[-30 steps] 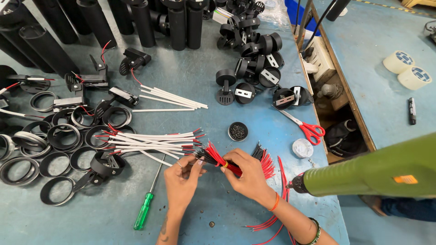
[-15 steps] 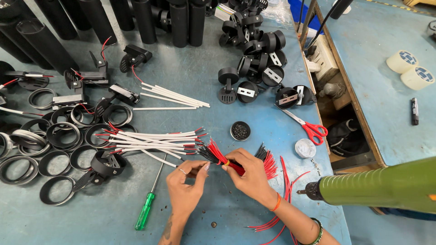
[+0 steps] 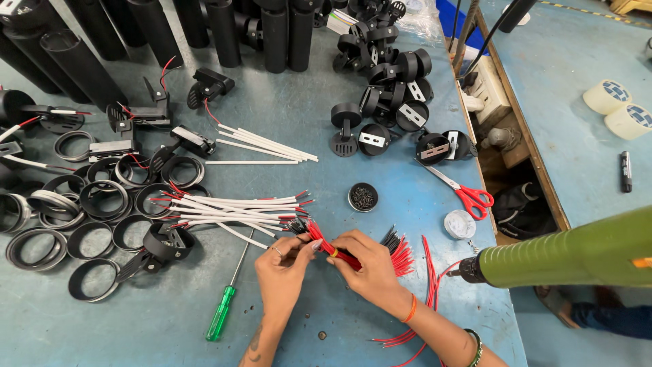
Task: The person inserts red and black wires into white plastic sleeves on a workbench. They handle the wires and sleeves by hand, repeatedly picking up a wire, sliding it into a sleeve, and placing the assembled unit on the table.
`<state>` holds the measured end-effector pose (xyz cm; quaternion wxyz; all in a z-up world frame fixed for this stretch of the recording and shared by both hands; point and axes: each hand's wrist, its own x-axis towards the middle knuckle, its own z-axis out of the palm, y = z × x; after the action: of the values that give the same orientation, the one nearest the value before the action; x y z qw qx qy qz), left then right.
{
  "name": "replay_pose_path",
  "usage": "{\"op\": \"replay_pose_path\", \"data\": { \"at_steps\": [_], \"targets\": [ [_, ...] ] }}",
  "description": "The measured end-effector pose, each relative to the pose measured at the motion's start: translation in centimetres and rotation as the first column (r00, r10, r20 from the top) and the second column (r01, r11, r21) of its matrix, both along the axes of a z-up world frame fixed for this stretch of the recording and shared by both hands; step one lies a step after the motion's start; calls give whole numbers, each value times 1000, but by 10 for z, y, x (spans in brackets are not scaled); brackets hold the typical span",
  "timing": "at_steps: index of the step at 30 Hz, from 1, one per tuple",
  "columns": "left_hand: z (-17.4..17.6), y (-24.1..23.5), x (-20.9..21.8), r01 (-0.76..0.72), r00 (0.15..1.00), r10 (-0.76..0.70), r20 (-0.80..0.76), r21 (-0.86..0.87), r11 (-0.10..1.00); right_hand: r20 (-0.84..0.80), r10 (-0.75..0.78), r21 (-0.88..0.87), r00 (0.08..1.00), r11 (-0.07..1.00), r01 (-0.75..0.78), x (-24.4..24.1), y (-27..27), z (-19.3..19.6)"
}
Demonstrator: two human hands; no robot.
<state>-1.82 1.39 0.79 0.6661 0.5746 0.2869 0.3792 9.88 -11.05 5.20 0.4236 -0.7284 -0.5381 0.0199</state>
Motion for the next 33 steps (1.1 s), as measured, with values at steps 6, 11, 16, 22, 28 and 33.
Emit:
{"op": "replay_pose_path", "data": {
  "at_steps": [6, 11, 16, 22, 28, 33],
  "targets": [
    [2, 1, -2, 38, 999, -38, -10, 47, 998, -94, 70, 24, 993, 997, -68, -1, 0, 6],
    [8, -5, -6, 10, 1000, -8, -12, 263, 965, -15, 30, -93, 999, 995, -31, 1, 0, 6],
    [0, 9, -17, -220, 973, 208, 102, 124, 968, -34, 28, -147, 999, 989, -33, 7, -3, 2],
    [9, 37, -55, -458, 831, 437, 345, -23, 889, 6, 43, -145, 999, 989, -41, 9, -4, 0],
    [58, 57, -130, -430, 769, 395, 503, -51, 902, 53, 22, -150, 998, 989, -13, 6, -5, 1],
    [67, 29, -105, -340, 927, 375, -10, 399, 852, -74, -9, 158, 997, 987, 20, 6, -15, 18]
  ]
}}
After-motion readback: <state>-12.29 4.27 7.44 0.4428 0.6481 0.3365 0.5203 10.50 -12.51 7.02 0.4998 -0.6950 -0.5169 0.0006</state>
